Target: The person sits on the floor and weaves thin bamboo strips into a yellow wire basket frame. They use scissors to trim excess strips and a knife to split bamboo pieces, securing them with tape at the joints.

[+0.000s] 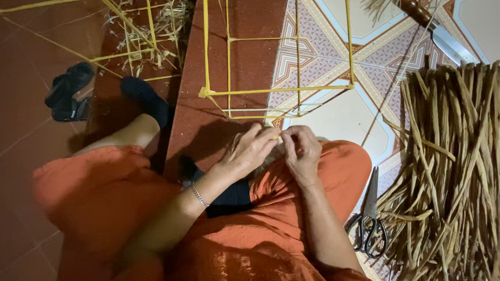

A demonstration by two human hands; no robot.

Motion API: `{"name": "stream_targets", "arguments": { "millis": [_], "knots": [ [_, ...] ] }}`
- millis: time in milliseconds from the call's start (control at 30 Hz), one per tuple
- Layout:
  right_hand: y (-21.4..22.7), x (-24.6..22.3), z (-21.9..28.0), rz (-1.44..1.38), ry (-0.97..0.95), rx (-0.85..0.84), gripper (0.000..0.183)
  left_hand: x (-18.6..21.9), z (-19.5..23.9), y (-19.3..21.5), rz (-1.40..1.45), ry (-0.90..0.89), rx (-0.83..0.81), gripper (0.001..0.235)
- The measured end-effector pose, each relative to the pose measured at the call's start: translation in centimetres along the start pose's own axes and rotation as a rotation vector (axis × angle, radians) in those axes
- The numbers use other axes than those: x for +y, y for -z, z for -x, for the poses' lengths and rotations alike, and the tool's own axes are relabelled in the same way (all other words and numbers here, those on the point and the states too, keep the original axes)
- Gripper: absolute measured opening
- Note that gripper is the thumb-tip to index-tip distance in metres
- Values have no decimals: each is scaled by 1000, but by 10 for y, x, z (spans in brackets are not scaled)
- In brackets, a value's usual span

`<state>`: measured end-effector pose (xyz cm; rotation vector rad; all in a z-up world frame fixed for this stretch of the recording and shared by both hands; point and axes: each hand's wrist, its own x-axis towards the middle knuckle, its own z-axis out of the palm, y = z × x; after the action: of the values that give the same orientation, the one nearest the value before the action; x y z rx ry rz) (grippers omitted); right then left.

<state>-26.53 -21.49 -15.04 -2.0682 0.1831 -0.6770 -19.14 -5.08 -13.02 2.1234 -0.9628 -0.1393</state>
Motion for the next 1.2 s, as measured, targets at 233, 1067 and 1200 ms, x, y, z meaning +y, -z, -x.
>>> {"name": "stream_targets", "arguments": {
  "millis": [233,1067,1200],
  "knots": [
    [-19,27,1,-339,-305,221,5,15,0,18,474,168,-75,75],
    [-61,74,-7,-717,-440,359,14,17,-13,44,109,-153,-4,25],
    [-66,83,-6,-688,-451,386,14,19,-12,41,60,-168,12,24]
  ]
}}
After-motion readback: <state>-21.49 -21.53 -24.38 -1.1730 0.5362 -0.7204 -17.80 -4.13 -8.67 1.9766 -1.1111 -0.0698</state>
